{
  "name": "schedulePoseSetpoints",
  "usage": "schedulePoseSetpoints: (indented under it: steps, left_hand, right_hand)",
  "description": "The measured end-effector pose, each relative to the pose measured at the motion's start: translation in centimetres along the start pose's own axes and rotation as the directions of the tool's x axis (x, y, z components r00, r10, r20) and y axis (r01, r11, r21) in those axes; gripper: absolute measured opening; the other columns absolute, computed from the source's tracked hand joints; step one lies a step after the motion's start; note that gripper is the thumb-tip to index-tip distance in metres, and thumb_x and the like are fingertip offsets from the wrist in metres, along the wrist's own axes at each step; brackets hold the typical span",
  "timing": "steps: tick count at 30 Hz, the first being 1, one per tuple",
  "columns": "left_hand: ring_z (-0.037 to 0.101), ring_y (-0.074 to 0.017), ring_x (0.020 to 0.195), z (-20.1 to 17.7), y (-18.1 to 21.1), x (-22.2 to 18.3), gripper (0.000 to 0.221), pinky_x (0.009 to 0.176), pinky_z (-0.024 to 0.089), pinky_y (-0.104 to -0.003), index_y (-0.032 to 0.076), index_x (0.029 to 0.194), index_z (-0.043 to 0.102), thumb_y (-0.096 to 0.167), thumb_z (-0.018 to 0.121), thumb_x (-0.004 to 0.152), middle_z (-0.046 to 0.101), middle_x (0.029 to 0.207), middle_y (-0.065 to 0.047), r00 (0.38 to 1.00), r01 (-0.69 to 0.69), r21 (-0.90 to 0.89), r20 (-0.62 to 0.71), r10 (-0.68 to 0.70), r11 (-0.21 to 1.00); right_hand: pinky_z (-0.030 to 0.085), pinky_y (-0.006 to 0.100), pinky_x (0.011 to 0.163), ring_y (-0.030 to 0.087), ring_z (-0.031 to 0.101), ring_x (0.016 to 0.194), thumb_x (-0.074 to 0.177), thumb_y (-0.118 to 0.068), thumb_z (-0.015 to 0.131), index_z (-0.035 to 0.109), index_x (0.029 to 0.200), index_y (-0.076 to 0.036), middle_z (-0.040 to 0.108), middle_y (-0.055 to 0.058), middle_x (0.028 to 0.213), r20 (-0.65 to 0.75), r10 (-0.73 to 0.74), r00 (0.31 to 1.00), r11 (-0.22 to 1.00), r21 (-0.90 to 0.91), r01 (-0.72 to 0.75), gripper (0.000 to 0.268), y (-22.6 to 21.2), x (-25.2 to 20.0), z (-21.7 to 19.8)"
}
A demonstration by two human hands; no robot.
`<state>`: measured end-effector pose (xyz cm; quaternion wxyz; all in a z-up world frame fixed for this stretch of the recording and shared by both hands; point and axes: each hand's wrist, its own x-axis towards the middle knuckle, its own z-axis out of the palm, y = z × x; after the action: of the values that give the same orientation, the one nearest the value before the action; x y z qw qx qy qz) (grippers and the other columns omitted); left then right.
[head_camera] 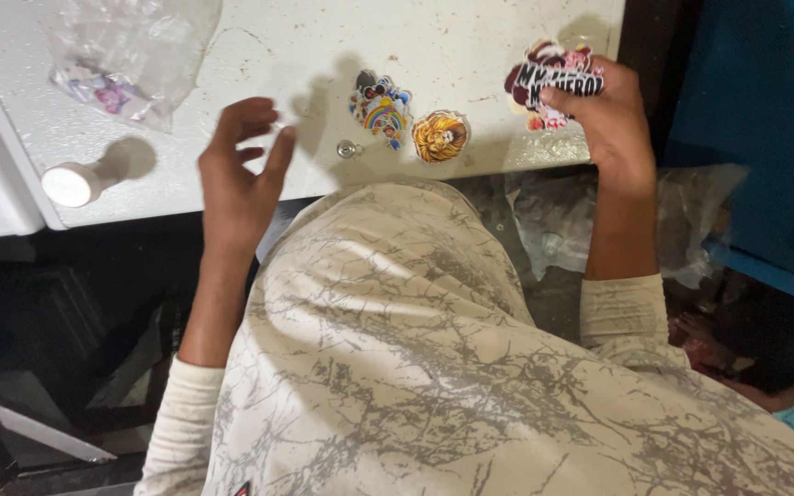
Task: The person sorts through stickers, picks them up, and moves them between a white surface and a dark table.
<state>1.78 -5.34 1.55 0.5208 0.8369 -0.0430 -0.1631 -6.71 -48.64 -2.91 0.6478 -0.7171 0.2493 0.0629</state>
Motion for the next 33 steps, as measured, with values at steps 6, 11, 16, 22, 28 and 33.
schedulePoseSetpoints:
  steps: [6,11,16,22,28,33]
  left_hand:
    - [0.07,-0.0123,0.107,3.4,0.5,3.0,0.047,0.087,0.058,-0.026,0.004,0.135,0.055,0.026,0.073,0.099,0.074,0.112,-0.007,0.957,0.153,-0.352,0.285,-0.05,0.923]
    - [0.067,-0.0116,0.088,4.9,-0.8,3.4,0.038,0.074,0.057,-0.028,0.001,0.125,0.064,0.025,0.075,0.099,0.073,0.099,-0.007,0.937,0.309,-0.504,0.307,-0.167,0.807]
    - [0.073,-0.0105,0.084,3.3,-2.9,2.2,0.028,0.076,0.066,-0.03,0.004,0.114,0.067,0.025,0.074,0.096,0.075,0.098,-0.005,0.926,0.376,-0.618,0.243,-0.288,0.691]
    - [0.072,-0.0104,0.084,2.4,-7.1,0.3,0.025,0.076,0.066,-0.032,0.005,0.113,0.068,0.023,0.073,0.097,0.075,0.096,-0.003,0.898,0.388,-0.645,0.101,-0.429,0.658]
    - [0.074,-0.0109,0.081,2.1,-8.8,0.4,0.023,0.071,0.067,-0.031,0.003,0.111,0.068,0.02,0.073,0.096,0.075,0.094,-0.005,0.886,0.343,-0.682,0.006,-0.464,0.646]
    - [0.076,-0.0125,0.078,1.8,-9.1,0.4,0.022,0.07,0.067,-0.03,0.002,0.109,0.069,0.019,0.074,0.096,0.076,0.092,-0.006,0.895,0.336,-0.693,0.024,-0.445,0.638]
  right_hand:
    - [0.062,0.032,0.094,0.017,0.075,0.102,0.087,0.005,0.081,0.064,0.121,0.002,0.074,0.009,0.109,0.301,-0.176,0.937,0.962,0.256,0.099,0.038,-3.0,2.8,10.5]
    - [0.062,0.028,0.072,0.014,0.073,0.085,0.086,-0.009,0.088,0.066,0.113,0.001,0.074,0.009,0.097,0.474,-0.206,0.856,0.956,-0.088,0.279,0.036,-3.8,3.7,19.3]
    - [0.055,0.024,0.065,0.01,0.068,0.079,0.083,-0.021,0.092,0.061,0.121,-0.002,0.067,0.005,0.094,0.496,-0.291,0.818,0.904,-0.138,0.405,0.053,-4.3,4.0,19.8]
    - [0.055,0.031,0.076,0.017,0.063,0.086,0.085,-0.026,0.095,0.069,0.124,-0.003,0.062,0.006,0.101,0.362,-0.319,0.876,0.788,-0.413,0.457,0.052,-3.2,5.4,14.8]
    - [0.048,0.04,0.089,0.029,0.055,0.104,0.073,-0.022,0.098,0.069,0.12,0.001,0.06,0.012,0.11,0.406,-0.381,0.831,0.516,-0.652,0.555,0.059,-2.1,2.5,17.1]
    - [0.048,0.041,0.088,0.027,0.057,0.104,0.077,-0.016,0.093,0.07,0.117,-0.001,0.06,0.01,0.109,0.335,-0.34,0.879,0.557,-0.681,0.475,0.049,-2.0,1.9,18.2]
